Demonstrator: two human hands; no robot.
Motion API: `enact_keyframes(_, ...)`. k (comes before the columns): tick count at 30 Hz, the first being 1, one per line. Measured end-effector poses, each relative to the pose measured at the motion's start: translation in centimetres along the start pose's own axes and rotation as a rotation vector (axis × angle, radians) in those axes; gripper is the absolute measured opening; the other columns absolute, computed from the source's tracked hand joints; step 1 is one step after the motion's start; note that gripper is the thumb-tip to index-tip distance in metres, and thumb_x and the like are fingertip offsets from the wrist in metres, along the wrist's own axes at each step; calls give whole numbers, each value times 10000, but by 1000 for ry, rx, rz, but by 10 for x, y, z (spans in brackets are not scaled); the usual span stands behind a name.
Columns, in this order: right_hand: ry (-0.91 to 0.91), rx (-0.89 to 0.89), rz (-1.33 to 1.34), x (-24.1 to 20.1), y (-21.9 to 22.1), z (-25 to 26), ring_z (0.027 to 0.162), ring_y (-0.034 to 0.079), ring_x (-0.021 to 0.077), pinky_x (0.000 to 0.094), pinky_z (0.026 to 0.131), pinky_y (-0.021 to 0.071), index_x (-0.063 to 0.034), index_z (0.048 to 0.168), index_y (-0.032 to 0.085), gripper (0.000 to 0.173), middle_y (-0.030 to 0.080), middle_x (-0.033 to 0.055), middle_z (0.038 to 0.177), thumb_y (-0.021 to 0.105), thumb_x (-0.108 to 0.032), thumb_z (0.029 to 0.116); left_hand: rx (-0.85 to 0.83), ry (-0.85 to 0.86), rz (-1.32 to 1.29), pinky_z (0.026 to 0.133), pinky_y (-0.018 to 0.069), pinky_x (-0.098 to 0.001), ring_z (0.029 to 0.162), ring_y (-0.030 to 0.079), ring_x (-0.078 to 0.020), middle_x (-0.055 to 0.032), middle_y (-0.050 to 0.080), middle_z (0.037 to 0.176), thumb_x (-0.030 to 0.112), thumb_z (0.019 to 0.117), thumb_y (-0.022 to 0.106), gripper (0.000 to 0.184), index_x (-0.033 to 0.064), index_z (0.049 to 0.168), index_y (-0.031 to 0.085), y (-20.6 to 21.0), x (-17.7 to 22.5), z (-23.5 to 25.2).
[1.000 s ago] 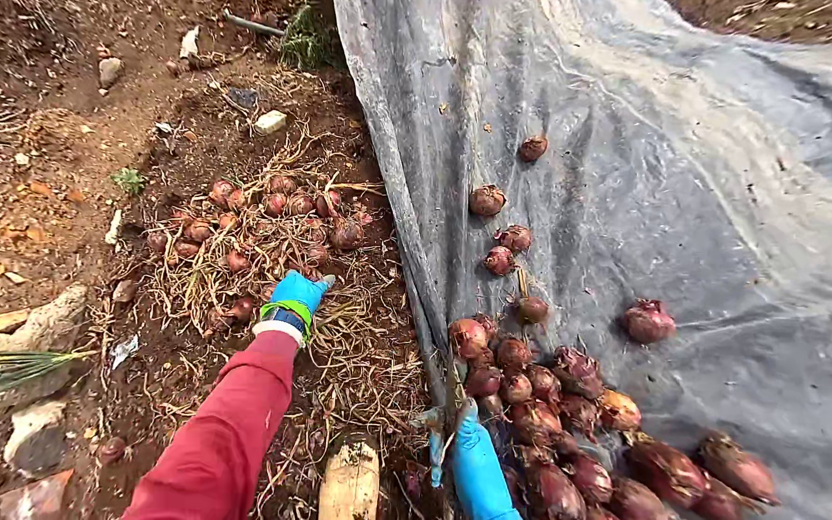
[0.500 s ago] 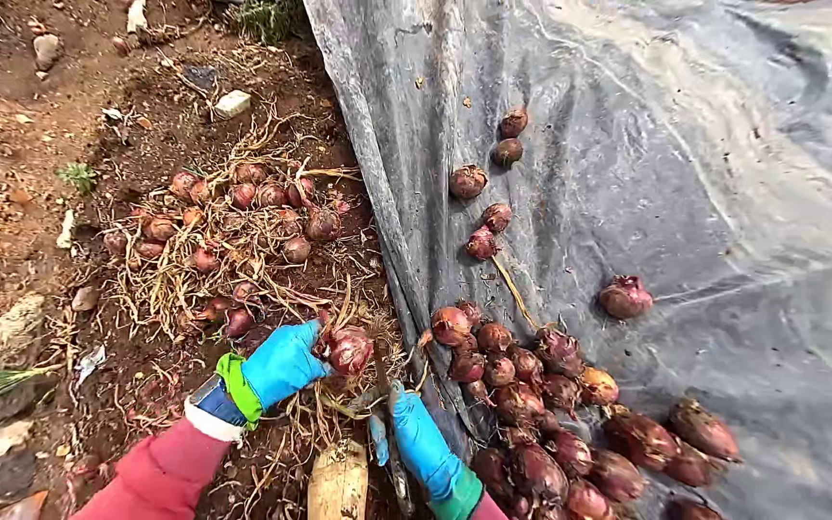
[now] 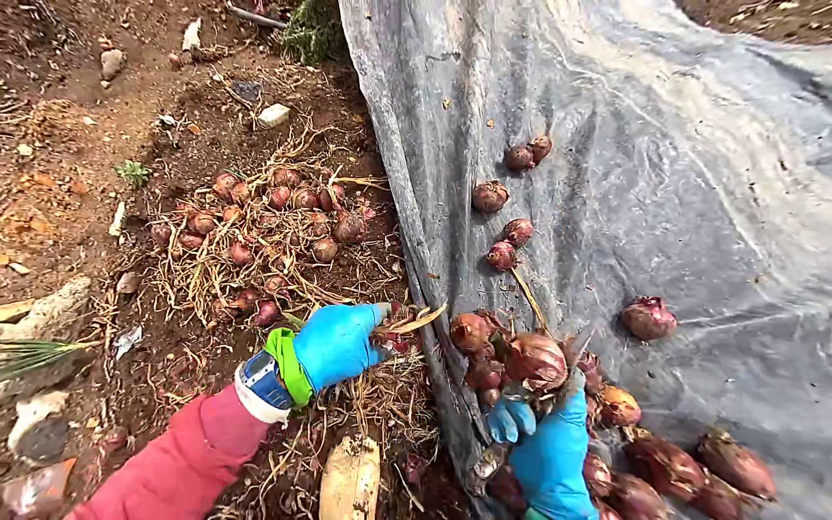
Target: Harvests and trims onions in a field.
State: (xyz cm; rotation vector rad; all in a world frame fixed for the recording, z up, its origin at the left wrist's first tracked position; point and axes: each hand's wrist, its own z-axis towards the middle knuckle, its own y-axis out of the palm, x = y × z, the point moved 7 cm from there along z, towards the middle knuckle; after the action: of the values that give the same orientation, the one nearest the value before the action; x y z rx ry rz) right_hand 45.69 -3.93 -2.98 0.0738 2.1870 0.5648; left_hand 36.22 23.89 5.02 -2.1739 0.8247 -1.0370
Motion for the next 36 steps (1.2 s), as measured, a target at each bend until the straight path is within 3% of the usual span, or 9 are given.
enact_keyframes(3, -9, 154, 17, -17, -30, 18, 334, 475, 166, 371, 361, 462, -200, 798, 505, 713, 430, -2, 426, 57, -712, 1013, -62, -236, -124, 883, 596, -445, 950, 717, -128, 24, 756, 1001, 448, 852, 827, 436, 242, 1219, 711, 13, -106, -41)
enact_keyframes(7, -33, 290, 13, -20, -63, 45, 346, 393, 162, 375, 372, 434, -152, 764, 449, 736, 349, -5, 458, 46, -712, 1018, -458, -796, 350, 963, 512, -661, 1137, 672, -430, -233, 711, 1163, 481, 825, 813, 605, 44, 1226, 690, 32, -267, -140)
enact_keyframes(9, -134, 140, 37, -41, -31, 50, 343, 433, 160, 366, 381, 457, -155, 676, 429, 796, 380, -4, 435, -70, -687, 996, -409, -896, 330, 994, 493, -681, 1185, 651, -440, -233, 700, 1218, 600, 854, 754, 698, 70, 1302, 676, 11, -301, -156)
enact_keyframes(15, 113, -220, -404, 35, 47, 17, 379, 522, 189, 377, 373, 507, -96, 902, 603, 797, 516, 46, 509, 66, -672, 1029, 399, -726, -2, 952, 522, -680, 1101, 702, -331, -81, 757, 1140, 395, 955, 724, 226, 238, 1106, 785, -17, -262, -60)
enact_keyframes(18, 297, -448, -710, 95, 61, -24, 424, 562, 204, 395, 417, 533, -71, 995, 707, 874, 583, 69, 564, 156, -750, 997, 240, -486, 70, 1032, 520, -604, 1188, 665, -292, -63, 729, 1213, 148, 929, 690, 204, 224, 1092, 785, 32, -268, 6)
enact_keyframes(23, 418, -358, -512, 132, 37, -96, 456, 575, 186, 366, 441, 536, -35, 1010, 658, 837, 598, 76, 588, 64, -624, 1049, -57, -405, 142, 1020, 529, -597, 1195, 656, -315, -100, 694, 1280, 215, 737, 890, 651, 233, 1349, 669, 64, -280, -9)
enact_keyframes(27, 49, -274, -438, 110, 52, -126, 532, 646, 97, 304, 514, 590, -102, 979, 699, 684, 674, -21, 649, 324, -672, 1027, 19, -517, 78, 1017, 526, -621, 1186, 661, -351, -150, 683, 1282, 342, 741, 912, 770, 169, 1421, 597, 86, -310, -35)
enact_keyframes(31, 589, -601, -1211, 174, 46, -88, 608, 665, 229, 455, 612, 577, -113, 889, 698, 858, 669, 74, 697, 245, -841, 930, 167, -458, -187, 946, 575, -576, 1062, 723, -233, -40, 752, 1153, 637, 719, 859, 820, 301, 1420, 598, 67, -238, -78)
enact_keyframes(36, 328, -636, -395, 162, 90, -72, 461, 589, 192, 374, 444, 557, -35, 977, 693, 820, 600, 62, 610, 376, -790, 947, -88, -141, -296, 1003, 573, -457, 1123, 694, -111, 65, 728, 1228, 512, 765, 880, 804, 413, 1478, 522, 74, -110, -88)
